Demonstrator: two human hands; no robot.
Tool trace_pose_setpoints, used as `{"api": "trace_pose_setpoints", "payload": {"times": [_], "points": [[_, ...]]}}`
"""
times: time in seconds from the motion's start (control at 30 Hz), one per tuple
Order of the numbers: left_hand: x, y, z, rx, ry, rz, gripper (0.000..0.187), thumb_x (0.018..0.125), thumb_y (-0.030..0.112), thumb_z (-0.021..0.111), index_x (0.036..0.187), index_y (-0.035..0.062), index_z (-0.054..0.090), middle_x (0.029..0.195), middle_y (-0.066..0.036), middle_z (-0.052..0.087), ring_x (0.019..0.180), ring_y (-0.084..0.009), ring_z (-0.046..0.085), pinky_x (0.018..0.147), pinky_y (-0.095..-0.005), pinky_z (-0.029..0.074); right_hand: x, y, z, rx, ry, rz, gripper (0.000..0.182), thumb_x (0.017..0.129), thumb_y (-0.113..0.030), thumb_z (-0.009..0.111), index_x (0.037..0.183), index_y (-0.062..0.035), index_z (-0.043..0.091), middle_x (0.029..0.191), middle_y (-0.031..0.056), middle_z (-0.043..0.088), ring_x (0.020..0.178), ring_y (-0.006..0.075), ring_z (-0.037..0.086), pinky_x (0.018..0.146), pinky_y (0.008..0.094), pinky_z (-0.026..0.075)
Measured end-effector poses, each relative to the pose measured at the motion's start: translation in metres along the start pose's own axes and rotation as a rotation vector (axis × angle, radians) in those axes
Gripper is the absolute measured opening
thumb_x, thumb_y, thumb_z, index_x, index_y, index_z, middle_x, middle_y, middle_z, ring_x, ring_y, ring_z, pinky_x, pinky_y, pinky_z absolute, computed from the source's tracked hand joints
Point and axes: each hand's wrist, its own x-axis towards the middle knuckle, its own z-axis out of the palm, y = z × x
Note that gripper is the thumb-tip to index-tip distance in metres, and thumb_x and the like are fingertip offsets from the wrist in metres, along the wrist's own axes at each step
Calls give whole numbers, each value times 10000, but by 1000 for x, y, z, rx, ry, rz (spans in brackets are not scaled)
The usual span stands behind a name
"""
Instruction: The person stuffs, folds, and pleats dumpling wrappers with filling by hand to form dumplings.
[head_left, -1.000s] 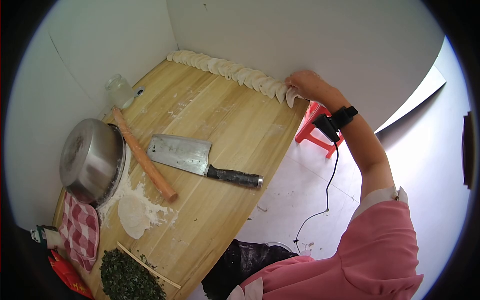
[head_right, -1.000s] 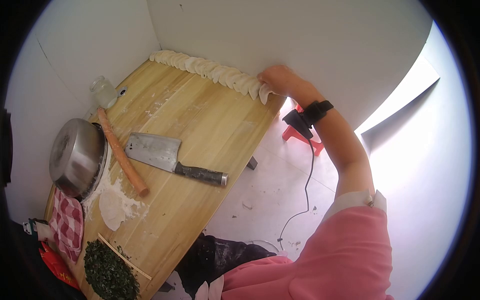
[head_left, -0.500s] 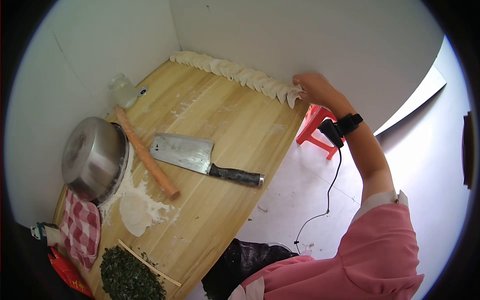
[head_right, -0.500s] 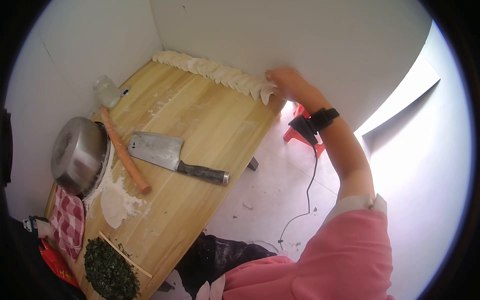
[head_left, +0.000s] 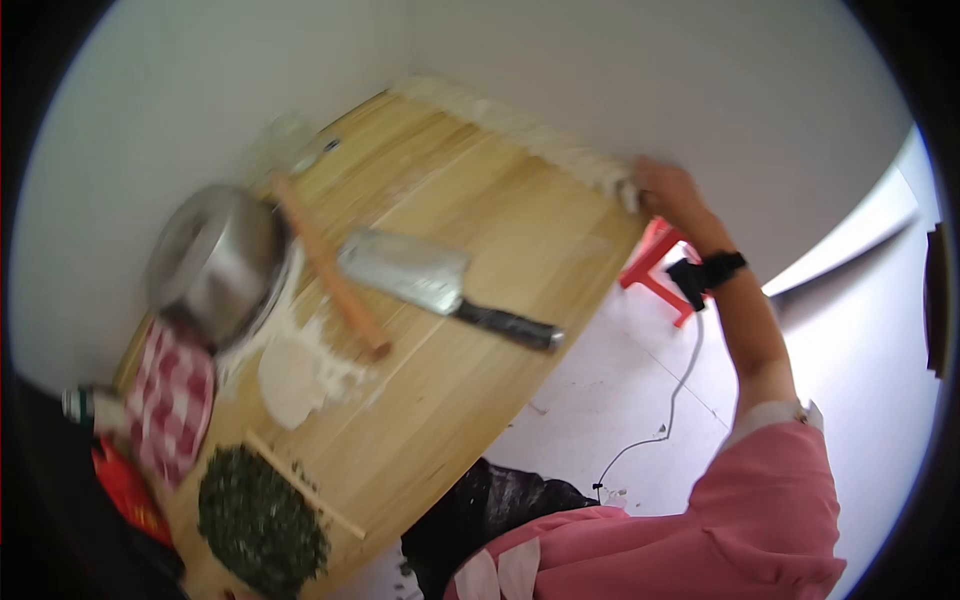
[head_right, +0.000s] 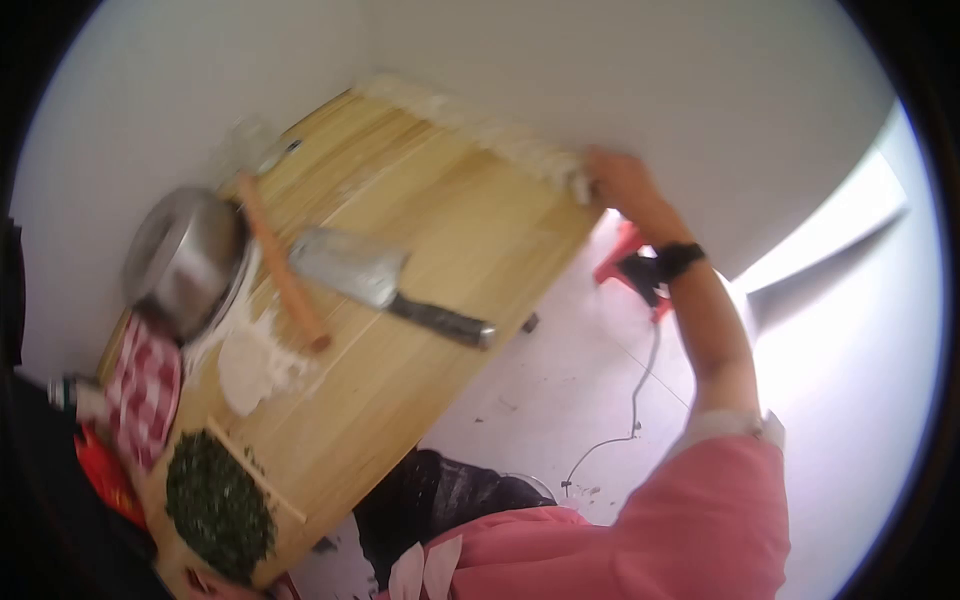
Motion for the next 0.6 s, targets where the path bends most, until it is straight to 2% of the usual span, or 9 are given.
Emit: {"api": "trace_pose_setpoints", "payload": {"times": [0.03,0.07,0.13,0.23,0.33,0.4,0.47,0.53,0.6], "points": [[1,-38,-9,56,37,-17,358,975,168,491,1249,-62,478,1261,-199,513,1145,-283,511,970,-372,405,-5,-1,-5,59,-9,-13,422,719,-120,688,1098,-38,521,848,208,641,832,399,616,730,474,488],[-3,-25,-8,50,61,-18,323,965,118,475,1235,-59,478,1250,-194,513,1128,-305,510,967,-370,405,-11,10,7,89,207,-161,504,711,-132,696,1170,-42,508,847,221,636,854,403,615,728,483,490],[-5,-7,-8,56,80,-32,307,977,133,482,1224,-48,507,1215,-154,554,1100,-262,548,950,-360,424,-12,-15,-33,89,-61,-2,389,753,-172,656,1093,-64,501,843,205,623,834,389,610,708,460,477],[-5,7,-9,52,83,-48,267,943,61,500,1194,-30,512,1231,-151,538,1096,-245,541,913,-352,439,-22,-72,-88,121,-116,14,303,805,-101,610,1083,-66,497,730,170,581,707,336,595,658,412,467],[-6,9,-7,20,117,-28,254,951,59,507,1186,-37,519,1199,-145,551,1076,-236,553,920,-340,440,-52,-145,-149,251,-88,-66,286,783,-36,629,1050,-56,529,685,119,554,644,274,575,634,381,458],[-5,14,-6,-2,128,-64,258,949,64,508,1188,-33,519,1213,-136,539,1084,-227,540,916,-340,439,-77,-177,-172,463,-86,-149,301,740,6,670,1015,-62,568,682,73,562,618,219,561,613,343,450],[-7,11,-6,-27,121,-75,257,947,73,510,1184,-26,520,1236,-127,522,1104,-220,524,919,-337,436,-97,-214,-184,514,81,-401,277,674,18,719,915,-68,612,716,51,592,568,169,553,545,298,437],[-7,15,-6,-84,122,-76,259,926,56,507,1178,-7,514,1254,-130,504,1081,-240,520,867,-345,434,-96,-258,-201,674,-28,-559,260,664,-8,733,882,-50,598,715,72,570,544,177,547,511,305,425],[-6,16,-6,-124,121,-92,257,926,57,508,1175,-9,513,1255,-133,497,1084,-243,513,868,-346,434,-91,-297,-196,731,-90,-662,216,743,-97,702,901,-41,565,724,97,550,633,240,578,566,353,441]]}}
